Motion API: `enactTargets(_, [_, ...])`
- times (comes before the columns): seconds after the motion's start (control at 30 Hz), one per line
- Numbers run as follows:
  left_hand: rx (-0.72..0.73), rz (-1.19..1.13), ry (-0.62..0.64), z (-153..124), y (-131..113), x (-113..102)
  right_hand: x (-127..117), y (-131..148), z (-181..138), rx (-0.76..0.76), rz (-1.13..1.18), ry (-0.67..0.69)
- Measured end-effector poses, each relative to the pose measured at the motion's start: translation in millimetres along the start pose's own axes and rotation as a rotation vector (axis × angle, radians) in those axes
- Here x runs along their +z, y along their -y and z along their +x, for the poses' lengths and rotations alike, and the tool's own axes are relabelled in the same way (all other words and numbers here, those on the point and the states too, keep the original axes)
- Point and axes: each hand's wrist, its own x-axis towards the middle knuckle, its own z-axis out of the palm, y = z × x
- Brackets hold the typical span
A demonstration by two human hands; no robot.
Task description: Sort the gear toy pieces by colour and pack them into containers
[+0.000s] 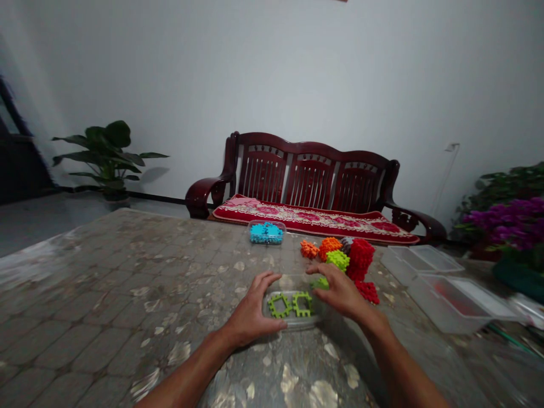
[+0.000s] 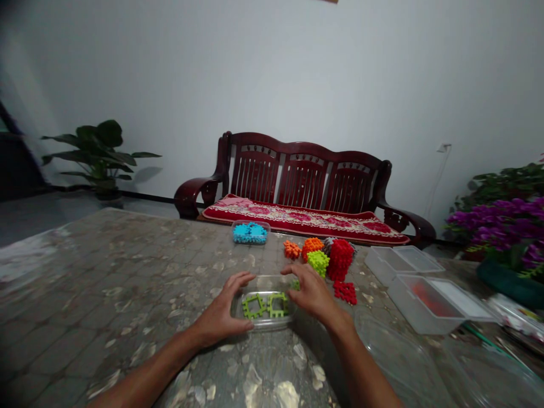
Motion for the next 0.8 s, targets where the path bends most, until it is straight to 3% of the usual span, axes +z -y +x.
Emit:
enactTargets(0.1, [-0.005, -0.006, -0.001, 0.2, -1.2, -0.5, -10.2, -12.3, 3.6, 0.061, -0.007, -0.166])
enactTargets(0.27, [-0.005, -0.022, -0.004, 0.7, -0.1, -0.4, -25.6, -36.6, 1.8, 0.347, -0.16, -0.404])
enactTargets(0.47, [-0.009, -0.016, -0.009, -0.1, 1.3, 0.1, -17.5, -51.4, -0.1, 0.407, -0.305, -0.399])
enactTargets(0.8, [-0.049, -0.001, 0.005, 0.1, -1.7, -0.2, -7.1, -50.7, 8.2, 0.442, -0.537, -0.321])
